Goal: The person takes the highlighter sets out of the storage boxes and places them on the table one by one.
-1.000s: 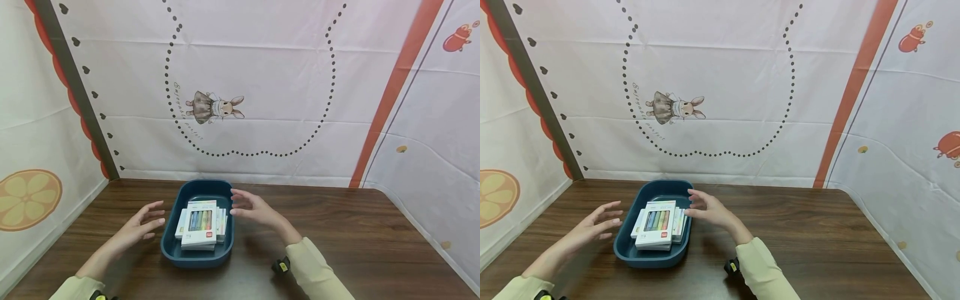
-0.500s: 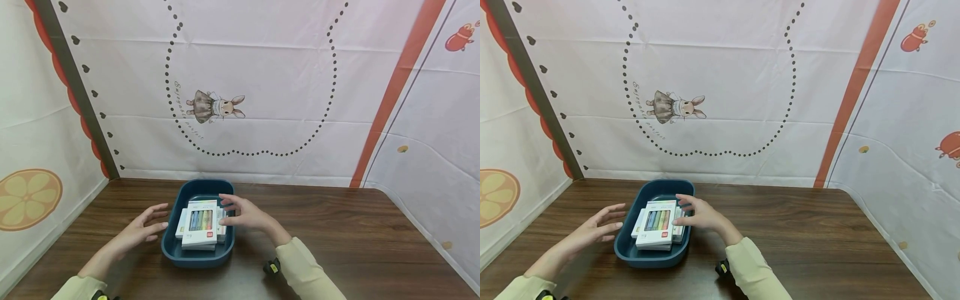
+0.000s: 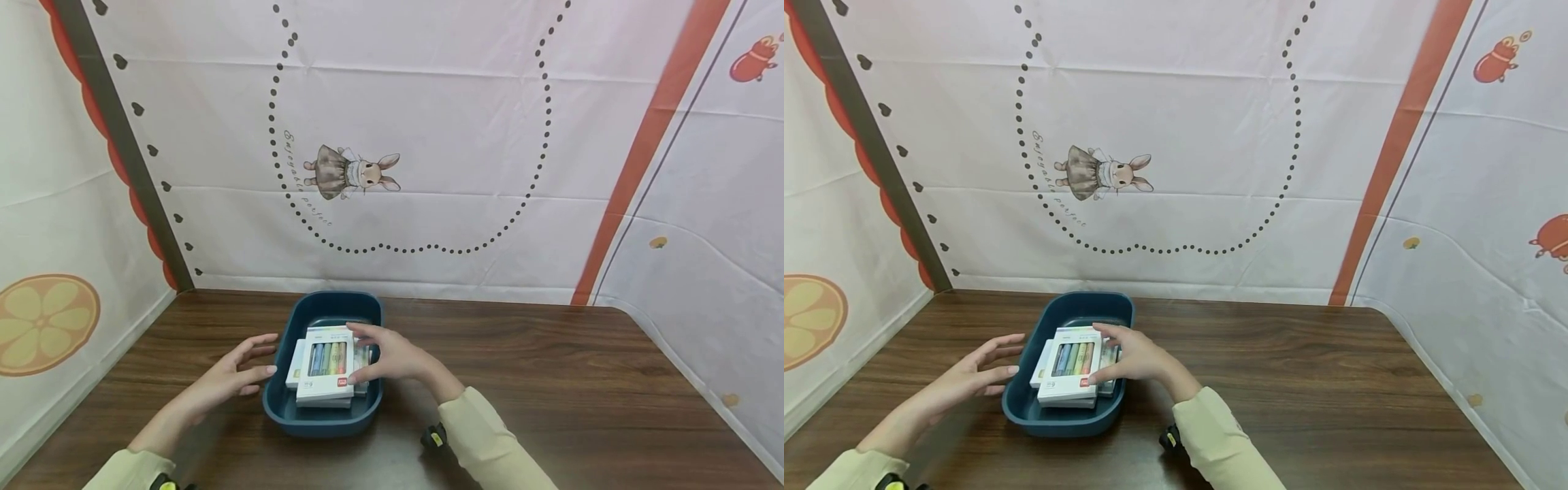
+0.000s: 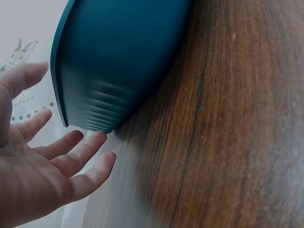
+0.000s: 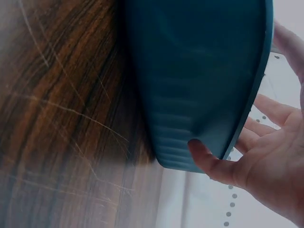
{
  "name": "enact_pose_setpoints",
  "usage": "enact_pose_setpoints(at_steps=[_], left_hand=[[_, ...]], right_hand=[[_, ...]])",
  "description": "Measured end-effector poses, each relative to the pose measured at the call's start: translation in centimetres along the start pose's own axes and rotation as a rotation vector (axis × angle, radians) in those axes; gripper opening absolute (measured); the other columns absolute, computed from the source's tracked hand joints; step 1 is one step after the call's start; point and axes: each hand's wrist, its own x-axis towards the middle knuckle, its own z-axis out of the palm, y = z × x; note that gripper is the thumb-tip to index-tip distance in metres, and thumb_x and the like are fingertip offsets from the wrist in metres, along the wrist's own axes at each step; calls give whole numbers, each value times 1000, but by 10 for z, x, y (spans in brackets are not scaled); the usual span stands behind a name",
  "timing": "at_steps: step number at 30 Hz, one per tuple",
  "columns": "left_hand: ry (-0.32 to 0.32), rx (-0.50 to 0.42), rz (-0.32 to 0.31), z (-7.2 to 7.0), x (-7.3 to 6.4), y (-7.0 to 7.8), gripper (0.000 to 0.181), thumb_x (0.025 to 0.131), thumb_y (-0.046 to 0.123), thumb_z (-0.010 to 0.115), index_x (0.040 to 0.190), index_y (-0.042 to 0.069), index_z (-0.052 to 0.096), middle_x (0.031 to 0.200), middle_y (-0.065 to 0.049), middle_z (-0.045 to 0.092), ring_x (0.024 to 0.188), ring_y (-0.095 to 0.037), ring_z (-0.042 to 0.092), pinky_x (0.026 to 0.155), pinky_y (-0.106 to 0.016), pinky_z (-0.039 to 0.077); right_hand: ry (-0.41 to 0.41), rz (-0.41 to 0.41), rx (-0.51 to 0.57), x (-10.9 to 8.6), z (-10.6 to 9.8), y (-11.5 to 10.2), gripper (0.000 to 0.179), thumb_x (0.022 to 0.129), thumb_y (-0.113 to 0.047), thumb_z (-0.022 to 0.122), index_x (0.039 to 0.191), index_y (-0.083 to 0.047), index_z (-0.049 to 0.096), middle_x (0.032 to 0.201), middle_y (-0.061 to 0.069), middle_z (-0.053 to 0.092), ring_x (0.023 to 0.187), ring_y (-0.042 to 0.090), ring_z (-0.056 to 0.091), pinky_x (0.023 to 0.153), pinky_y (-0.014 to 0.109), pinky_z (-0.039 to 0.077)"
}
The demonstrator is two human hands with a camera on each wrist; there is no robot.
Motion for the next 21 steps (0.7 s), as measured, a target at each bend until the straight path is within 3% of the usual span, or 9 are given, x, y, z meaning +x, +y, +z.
enact_pose_setpoints(at_steps=[3,9,21], left_hand=[[-2,2,1,0,0,0,65,88,31,57,141,15,23,143,-24,24,123,-44,37,85,-47,48],[-2,5,-5,0,1,-2,65,88,31,57,141,14,23,142,-25,24,123,-43,38,84,-47,49],[-23,0,-4,1,4,-3,65,88,30,58,141,15,23,142,-24,25,120,-38,43,85,-46,49]], right_hand=[[4,5,-79,1,2,-2,78,71,-31,76,138,-19,39,136,4,43,118,20,47,96,42,39],[-10,22,-221,2,3,-5,72,68,-36,77,132,-22,48,142,0,35,124,21,37,100,43,34],[-46,18,-261,5,6,-6,72,65,-36,80,130,-23,50,148,-2,25,132,22,28,104,43,31]])
